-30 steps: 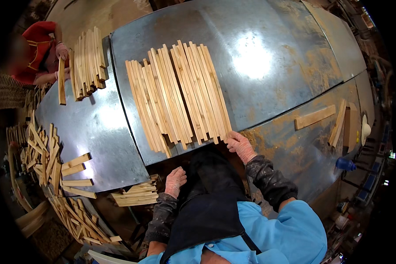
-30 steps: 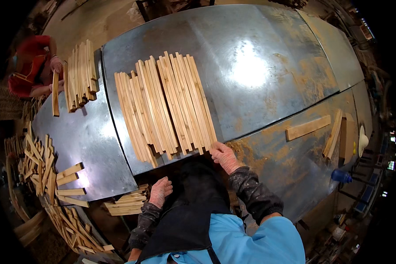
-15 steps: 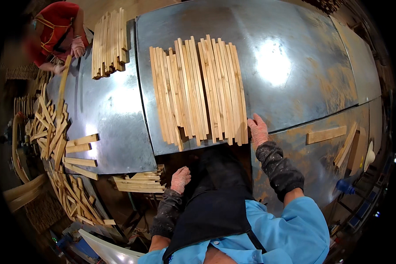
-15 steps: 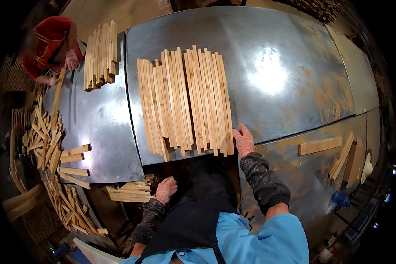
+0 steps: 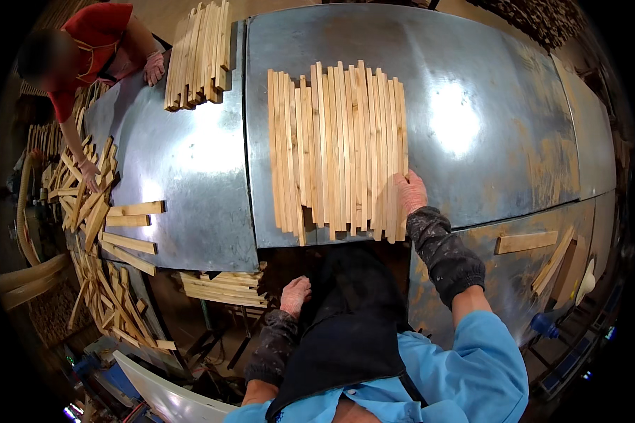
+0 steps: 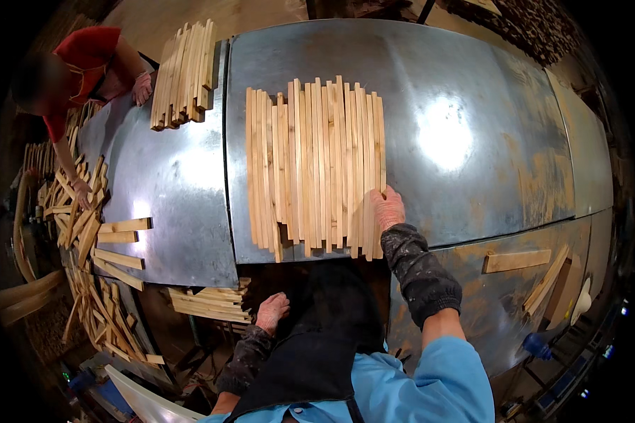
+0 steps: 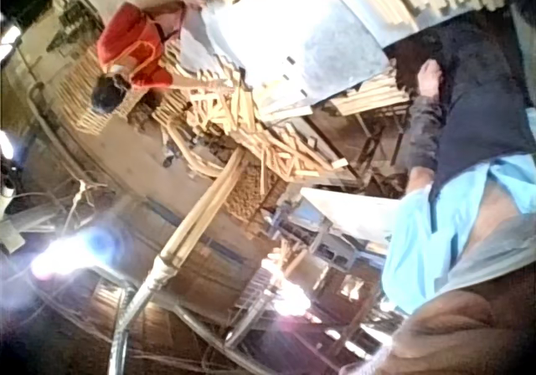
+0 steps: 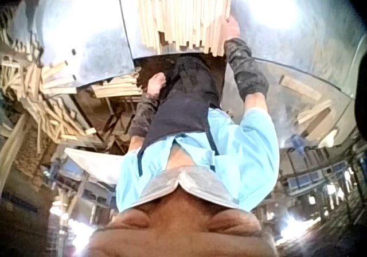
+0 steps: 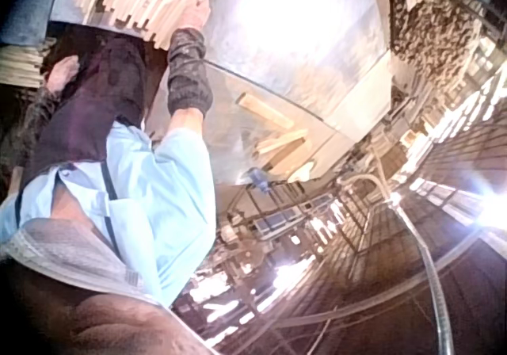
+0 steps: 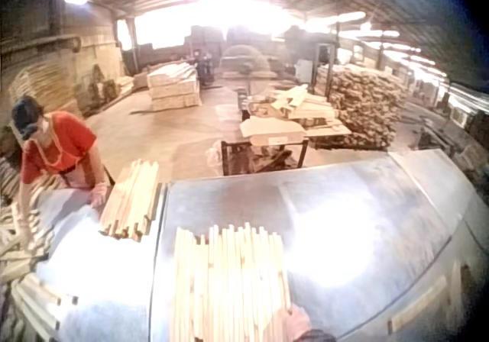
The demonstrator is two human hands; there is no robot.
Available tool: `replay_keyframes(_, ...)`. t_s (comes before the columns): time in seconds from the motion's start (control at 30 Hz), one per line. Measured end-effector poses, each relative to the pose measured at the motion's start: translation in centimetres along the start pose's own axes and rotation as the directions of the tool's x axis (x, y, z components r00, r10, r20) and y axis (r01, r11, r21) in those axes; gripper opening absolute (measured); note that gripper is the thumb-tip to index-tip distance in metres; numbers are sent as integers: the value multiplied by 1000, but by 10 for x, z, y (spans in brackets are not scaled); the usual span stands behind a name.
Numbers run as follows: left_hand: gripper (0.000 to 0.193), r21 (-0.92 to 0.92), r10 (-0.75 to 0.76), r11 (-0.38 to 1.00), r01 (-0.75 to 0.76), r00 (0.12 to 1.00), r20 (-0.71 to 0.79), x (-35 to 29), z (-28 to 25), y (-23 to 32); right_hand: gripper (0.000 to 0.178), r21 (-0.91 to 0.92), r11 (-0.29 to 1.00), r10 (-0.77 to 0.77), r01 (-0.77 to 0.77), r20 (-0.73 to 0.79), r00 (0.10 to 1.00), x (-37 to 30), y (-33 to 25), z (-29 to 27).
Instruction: The person gathers wooden slats from a conveyor belt and stacks them on a metal table. They align the slats into neat piles and occasionally measure individual pieces using a digital caliper.
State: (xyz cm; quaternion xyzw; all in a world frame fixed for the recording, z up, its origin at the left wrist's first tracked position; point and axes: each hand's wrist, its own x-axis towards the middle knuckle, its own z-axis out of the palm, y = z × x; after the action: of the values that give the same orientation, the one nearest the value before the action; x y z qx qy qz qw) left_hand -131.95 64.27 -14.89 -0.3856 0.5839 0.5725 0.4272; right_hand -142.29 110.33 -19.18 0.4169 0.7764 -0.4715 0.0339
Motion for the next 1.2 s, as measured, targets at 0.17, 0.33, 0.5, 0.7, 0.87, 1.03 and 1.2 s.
replay_keyframes(0.17, 43, 7, -16, 1000, 16, 1000, 13, 9, 8, 5, 61, -101, 995, 7, -3, 41, 999, 4, -2, -4)
replay_keyframes(0.33, 42, -32, 4, 999, -3, 1000, 26, 6, 12, 16, 62, -84, 996, -7, 8, 6, 1000, 8, 12, -3)
replay_keyframes(0.5, 46, -28, 7, 1000, -7, 1000, 3, 14, 5, 7, 61, -31, 998, -52, 53, 29, 998, 6, 2, -2)
replay_keyframes(0.7, 50, 3, 11, 1000, -11, 1000, 19, 12, -1, -5, 60, 116, 993, -10, 3, 64, 998, -3, -7, -4)
replay_keyframes(0.87, 49, -1, 15, 1000, -15, 998, 65, 16, -2, -9, 61, -15, 1000, -6, 7, 63, 998, 0, -9, -9)
replay_keyframes(1.03, 47, -59, 24, 998, -19, 996, 90, 24, -2, -12, 67, 13, 1000, 26, -27, 44, 999, -8, -21, -7)
replay_keyframes(1.2, 49, -6, 28, 1000, -28, 998, 62, 29, 2, -13, 70, 11, 998, 54, -55, 42, 998, 2, -5, -5)
